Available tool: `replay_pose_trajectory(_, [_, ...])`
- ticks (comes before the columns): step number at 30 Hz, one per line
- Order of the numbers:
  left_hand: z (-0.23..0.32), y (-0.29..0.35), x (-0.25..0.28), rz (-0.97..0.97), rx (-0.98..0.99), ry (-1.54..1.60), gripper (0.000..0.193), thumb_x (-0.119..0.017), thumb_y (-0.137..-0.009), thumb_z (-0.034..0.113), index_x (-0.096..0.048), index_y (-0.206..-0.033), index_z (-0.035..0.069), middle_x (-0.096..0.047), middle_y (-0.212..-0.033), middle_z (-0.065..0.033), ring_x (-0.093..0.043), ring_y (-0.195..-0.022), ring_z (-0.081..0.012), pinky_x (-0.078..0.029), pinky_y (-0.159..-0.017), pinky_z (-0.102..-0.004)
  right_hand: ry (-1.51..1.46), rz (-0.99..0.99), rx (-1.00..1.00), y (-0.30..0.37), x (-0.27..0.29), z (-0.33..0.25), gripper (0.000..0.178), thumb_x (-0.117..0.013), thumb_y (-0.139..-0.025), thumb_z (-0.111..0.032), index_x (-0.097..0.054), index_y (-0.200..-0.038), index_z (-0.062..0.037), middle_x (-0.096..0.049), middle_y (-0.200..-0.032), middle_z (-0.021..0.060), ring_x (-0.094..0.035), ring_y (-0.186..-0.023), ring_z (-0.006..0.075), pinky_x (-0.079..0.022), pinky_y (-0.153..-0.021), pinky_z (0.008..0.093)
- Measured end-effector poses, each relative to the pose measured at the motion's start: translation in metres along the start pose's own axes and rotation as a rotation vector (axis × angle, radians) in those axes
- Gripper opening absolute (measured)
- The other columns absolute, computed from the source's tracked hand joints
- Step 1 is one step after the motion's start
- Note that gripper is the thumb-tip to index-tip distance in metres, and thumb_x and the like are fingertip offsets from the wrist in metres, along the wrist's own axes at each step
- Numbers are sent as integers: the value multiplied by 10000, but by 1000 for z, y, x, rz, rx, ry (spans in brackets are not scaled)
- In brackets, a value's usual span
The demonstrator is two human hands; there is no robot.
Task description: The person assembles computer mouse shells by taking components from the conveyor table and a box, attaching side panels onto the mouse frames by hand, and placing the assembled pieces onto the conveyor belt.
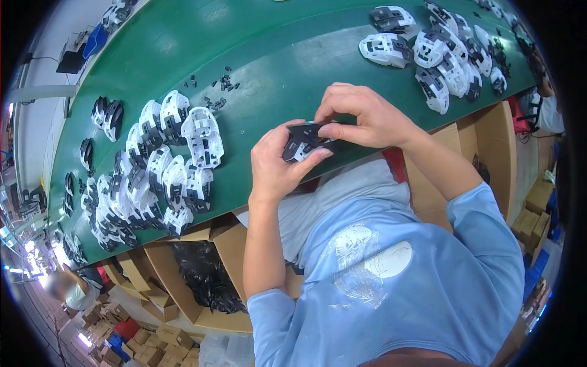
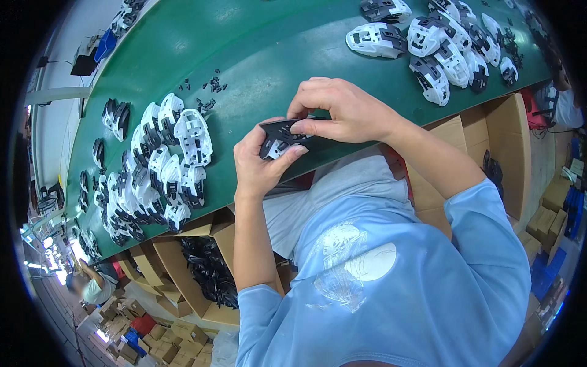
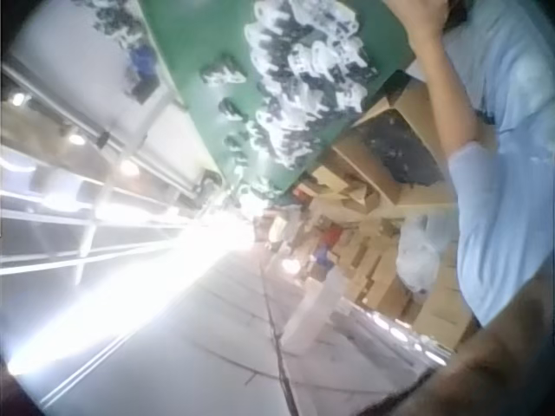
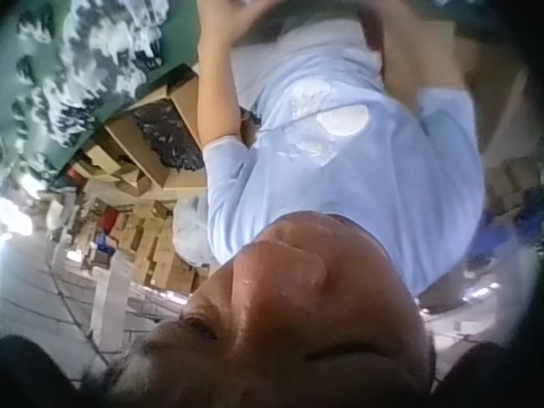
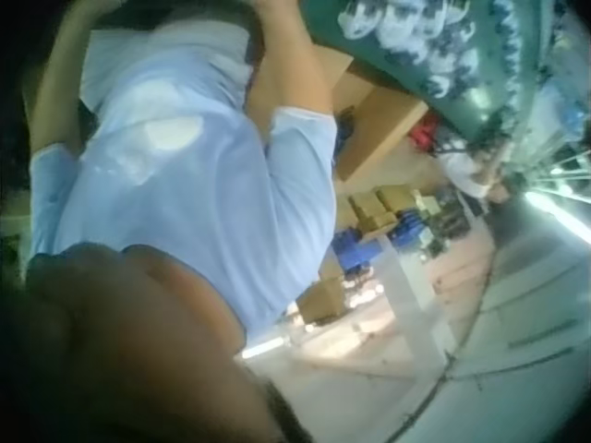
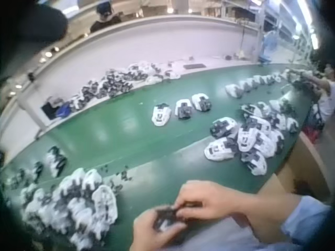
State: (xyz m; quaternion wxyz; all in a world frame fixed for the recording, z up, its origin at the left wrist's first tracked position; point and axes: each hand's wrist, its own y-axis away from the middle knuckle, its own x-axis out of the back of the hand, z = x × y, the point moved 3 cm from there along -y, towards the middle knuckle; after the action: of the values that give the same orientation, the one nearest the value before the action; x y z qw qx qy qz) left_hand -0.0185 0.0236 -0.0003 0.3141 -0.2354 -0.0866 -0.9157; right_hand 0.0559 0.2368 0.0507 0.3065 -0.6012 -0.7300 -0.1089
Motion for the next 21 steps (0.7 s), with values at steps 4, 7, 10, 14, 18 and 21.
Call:
replay_pose_trajectory(4, [5,4,-8,277,-7,173,700,-857,-865,201,-543,-1445,-33,-703,-1259,-157,-712,-1078,-309,-558,-968,-379,-793,453,-319,8,-5,-13,178,-683,-1022,-87,-612,-1172,-24,-657,-944,8,-626,-880,72,-542,-743,256])
replay_pose_trajectory(7, [16,6,-26,368,166,680,755,-783,-865,119,-439,-1513,-55,-618,-1341,-186,-637,-1199,-248,-509,-1049,-390,-1004,455,-307,8,-38,-20,268,-669,-1017,-34,-524,-1243,-18,-640,-1051,47,-633,-897,84,-563,-770,256])
replay_pose_trajectory(10, [20,11,-33,472,-41,843,752,-573,-905,174,-300,-1586,8,-499,-1458,-175,-570,-1295,-244,-502,-1079,-378,-1061,457,-348,5,-60,-23,271,-695,-999,-24,-522,-1206,-11,-644,-1043,49,-635,-915,75,-570,-792,245])
replay_pose_trajectory(14, [28,13,-38,598,-68,844,776,-582,-983,358,-253,-1590,2,-482,-1476,-183,-536,-1340,-286,-423,-1157,-412,-992,460,-354,-4,-55,-29,233,-726,-990,-52,-552,-1141,-16,-666,-993,31,-639,-884,59,-565,-773,228])
replay_pose_trajectory(18, [15,18,-46,765,-250,572,824,-618,-1007,387,-211,-1600,-15,-473,-1486,-190,-525,-1339,-318,-394,-1167,-416,-948,395,-415,-2,-61,-20,221,-749,-967,-46,-567,-1092,-35,-640,-974,13,-622,-847,53,-544,-750,220])
replay_pose_trajectory(21, [7,22,-33,656,-238,217,803,-667,-1003,336,-266,-1580,-52,-498,-1454,-222,-541,-1307,-354,-410,-1140,-429,-950,423,-395,3,-63,-14,174,-774,-952,-60,-619,-1022,-24,-639,-934,-5,-618,-806,43,-526,-703,209])
